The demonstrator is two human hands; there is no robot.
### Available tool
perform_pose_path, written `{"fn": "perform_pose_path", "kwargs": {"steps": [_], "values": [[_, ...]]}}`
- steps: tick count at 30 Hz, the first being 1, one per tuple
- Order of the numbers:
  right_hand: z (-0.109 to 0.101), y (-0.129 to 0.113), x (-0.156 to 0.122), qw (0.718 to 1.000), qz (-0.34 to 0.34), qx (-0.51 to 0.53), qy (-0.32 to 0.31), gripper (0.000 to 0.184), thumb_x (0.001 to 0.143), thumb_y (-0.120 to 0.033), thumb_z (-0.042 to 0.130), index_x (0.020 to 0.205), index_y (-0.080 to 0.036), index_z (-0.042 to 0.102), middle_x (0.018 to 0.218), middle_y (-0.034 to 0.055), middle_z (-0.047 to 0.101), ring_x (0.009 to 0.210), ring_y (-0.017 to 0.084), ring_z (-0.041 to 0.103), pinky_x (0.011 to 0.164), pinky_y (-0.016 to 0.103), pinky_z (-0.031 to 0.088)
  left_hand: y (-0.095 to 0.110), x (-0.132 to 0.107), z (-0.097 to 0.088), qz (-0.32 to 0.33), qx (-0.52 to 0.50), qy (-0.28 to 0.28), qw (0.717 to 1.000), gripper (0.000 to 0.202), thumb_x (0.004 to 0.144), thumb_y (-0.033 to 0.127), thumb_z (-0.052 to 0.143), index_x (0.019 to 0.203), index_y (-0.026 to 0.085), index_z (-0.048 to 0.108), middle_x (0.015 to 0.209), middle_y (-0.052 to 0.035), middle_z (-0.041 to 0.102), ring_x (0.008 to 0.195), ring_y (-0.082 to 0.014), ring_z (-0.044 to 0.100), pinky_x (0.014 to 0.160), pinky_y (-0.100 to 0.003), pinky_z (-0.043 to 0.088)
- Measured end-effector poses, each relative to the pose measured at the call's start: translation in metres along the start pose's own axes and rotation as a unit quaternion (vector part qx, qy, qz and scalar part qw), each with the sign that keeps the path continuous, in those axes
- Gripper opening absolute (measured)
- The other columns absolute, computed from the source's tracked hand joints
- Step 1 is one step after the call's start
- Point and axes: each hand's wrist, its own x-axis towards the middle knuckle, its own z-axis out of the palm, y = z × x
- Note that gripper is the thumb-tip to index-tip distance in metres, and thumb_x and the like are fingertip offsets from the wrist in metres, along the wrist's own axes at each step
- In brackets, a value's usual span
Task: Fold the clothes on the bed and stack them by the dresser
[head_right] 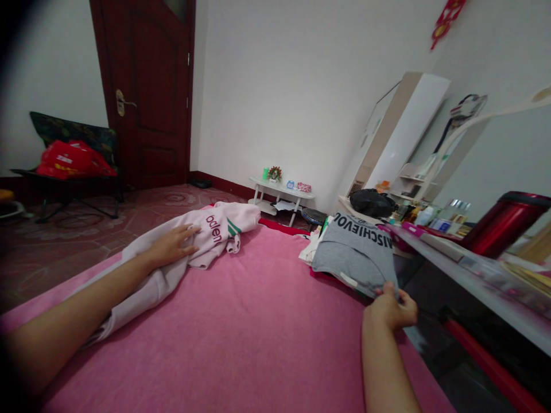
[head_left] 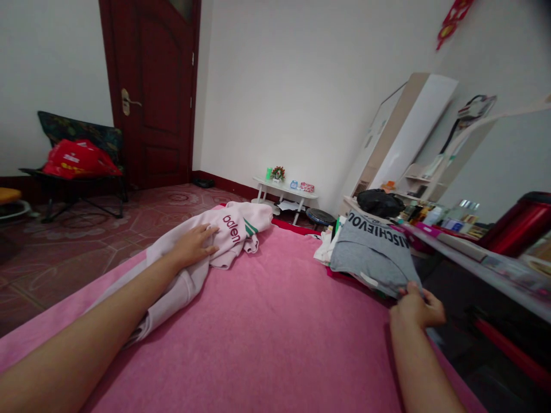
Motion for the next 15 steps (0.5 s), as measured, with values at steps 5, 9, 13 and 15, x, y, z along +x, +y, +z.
{"fn": "perform_pose_path", "kwargs": {"steps": [5, 9, 13, 15], "values": [[-0.005, -0.118, -0.061, 0.934, 0.114, 0.255, -0.223, 0.034, 0.068, -0.034, 0.069, 0.086, -0.022, 0.043, 0.067, -0.0068, 0.049, 0.044, 0.007, 0.049, 0.042, 0.019, 0.038, 0.007, 0.002, -0.004, -0.018, -0.108, 0.077, 0.991, 0.057, 0.080, 0.046, 0.051, 0.130, 0.019, 0.052, 0.139, -0.0093, 0.049, 0.131, -0.0275, 0.040, 0.110, -0.040, 0.031], [-0.042, -0.193, -0.167, 0.670, 0.036, 0.084, -0.737, 0.035, 0.076, -0.043, 0.067, 0.098, -0.020, 0.054, 0.060, -0.0040, 0.059, 0.043, 0.010, 0.054, 0.043, 0.018, 0.038, 0.022, 0.006, -0.015, -0.063, -0.261, 0.184, 0.945, 0.052, 0.081, 0.048, 0.050, 0.121, 0.016, 0.058, 0.128, -0.0104, 0.058, 0.111, -0.0252, 0.057, 0.098, -0.040, 0.045], [-0.062, -0.213, -0.208, 0.592, -0.075, -0.009, -0.803, 0.045, 0.070, -0.029, 0.072, 0.114, -0.025, 0.061, 0.098, 0.0029, 0.070, 0.059, 0.011, 0.062, 0.053, 0.021, 0.046, 0.049, 0.007, -0.026, -0.051, -0.349, 0.115, 0.929, 0.048, 0.081, 0.047, 0.052, 0.112, 0.013, 0.063, 0.115, -0.0105, 0.066, 0.100, -0.0242, 0.062, 0.090, -0.037, 0.049], [-0.050, -0.201, -0.195, 0.649, -0.115, -0.032, -0.751, 0.037, 0.078, -0.030, 0.063, 0.115, -0.023, 0.061, 0.103, 0.0050, 0.069, 0.057, 0.012, 0.062, 0.056, 0.025, 0.048, 0.068, 0.002, -0.028, -0.008, -0.353, 0.010, 0.936, 0.045, 0.081, 0.046, 0.052, 0.110, 0.014, 0.065, 0.108, -0.0094, 0.069, 0.096, -0.0234, 0.064, 0.087, -0.035, 0.050]]}}
